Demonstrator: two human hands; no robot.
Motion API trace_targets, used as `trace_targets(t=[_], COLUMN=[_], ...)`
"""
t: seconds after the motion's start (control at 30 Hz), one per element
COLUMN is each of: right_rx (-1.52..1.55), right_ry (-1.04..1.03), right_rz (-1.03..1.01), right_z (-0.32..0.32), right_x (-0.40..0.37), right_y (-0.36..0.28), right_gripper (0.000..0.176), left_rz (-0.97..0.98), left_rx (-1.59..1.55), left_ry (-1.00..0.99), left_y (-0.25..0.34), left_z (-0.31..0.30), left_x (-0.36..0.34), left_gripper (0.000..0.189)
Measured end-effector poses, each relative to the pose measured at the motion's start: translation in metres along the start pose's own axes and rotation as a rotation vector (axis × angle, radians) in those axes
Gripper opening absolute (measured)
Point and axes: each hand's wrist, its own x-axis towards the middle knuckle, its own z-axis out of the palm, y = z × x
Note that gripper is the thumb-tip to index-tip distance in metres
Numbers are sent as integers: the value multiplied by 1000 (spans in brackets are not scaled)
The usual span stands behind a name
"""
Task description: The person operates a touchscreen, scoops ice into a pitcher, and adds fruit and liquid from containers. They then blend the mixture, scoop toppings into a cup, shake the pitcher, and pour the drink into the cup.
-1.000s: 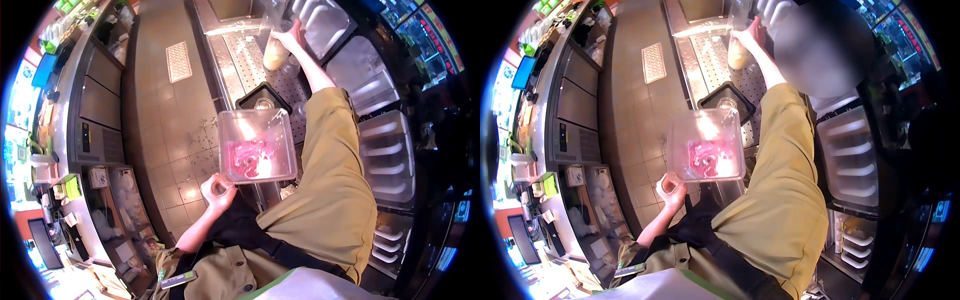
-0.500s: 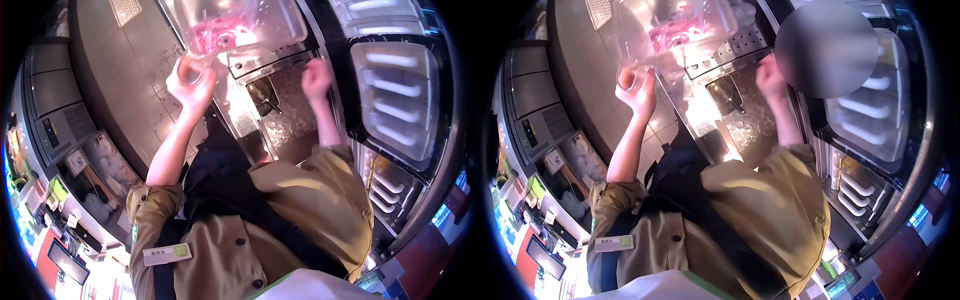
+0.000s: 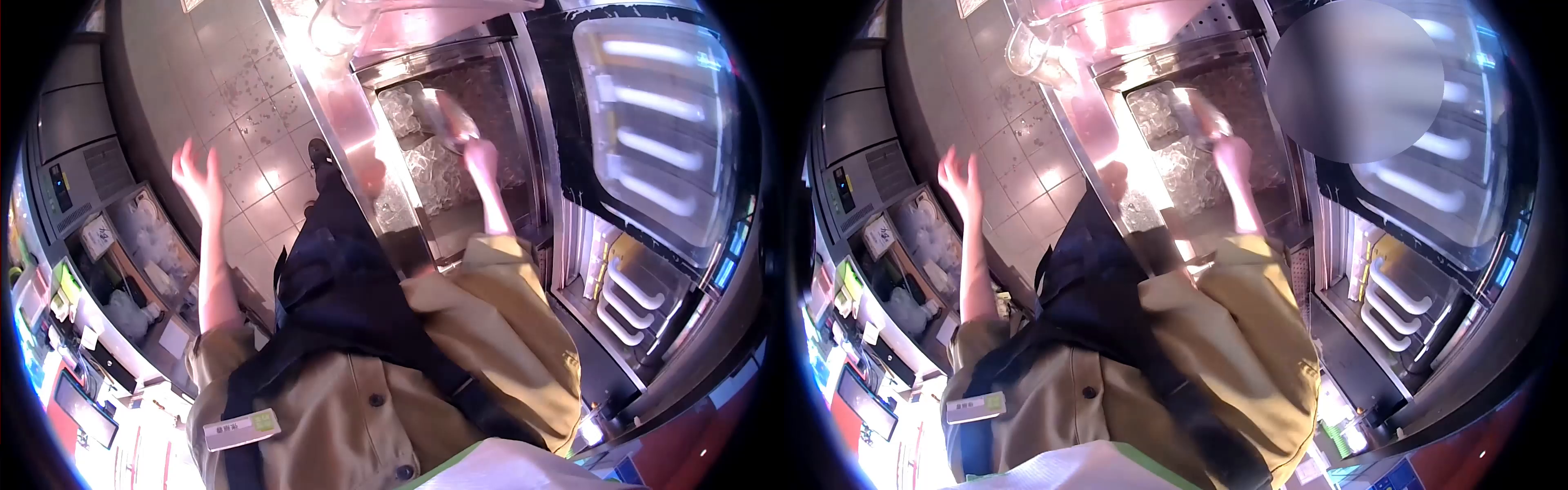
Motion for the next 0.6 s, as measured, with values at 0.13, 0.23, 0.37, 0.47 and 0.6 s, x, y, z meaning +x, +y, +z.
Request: trace_targets(t=[0.13, 0.23, 0.37, 0.47, 0.6], right_rx=[-70, -296, -383, -221, 660], right_ry=[321, 337, 257, 291, 115], right_rz=[486, 384, 58, -40, 77], right_z=[41, 87, 125, 131, 129], right_x=[41, 101, 119, 110, 105], right_y=[88, 82, 35, 24, 55], right_gripper=[28, 23, 20, 29, 27], left_rz=[-914, -1096, -1265, -1711, -1379], left_rx=[-171, 73, 322, -9, -353], left_ry=[-318, -111, -64, 18, 53], left_y=[-225, -184, -276, -219, -254], left_z=[-67, -146, -247, -247, -147], left_x=[-144, -240, -428, -435, -340], left_gripper=[26, 31, 17, 26, 17])
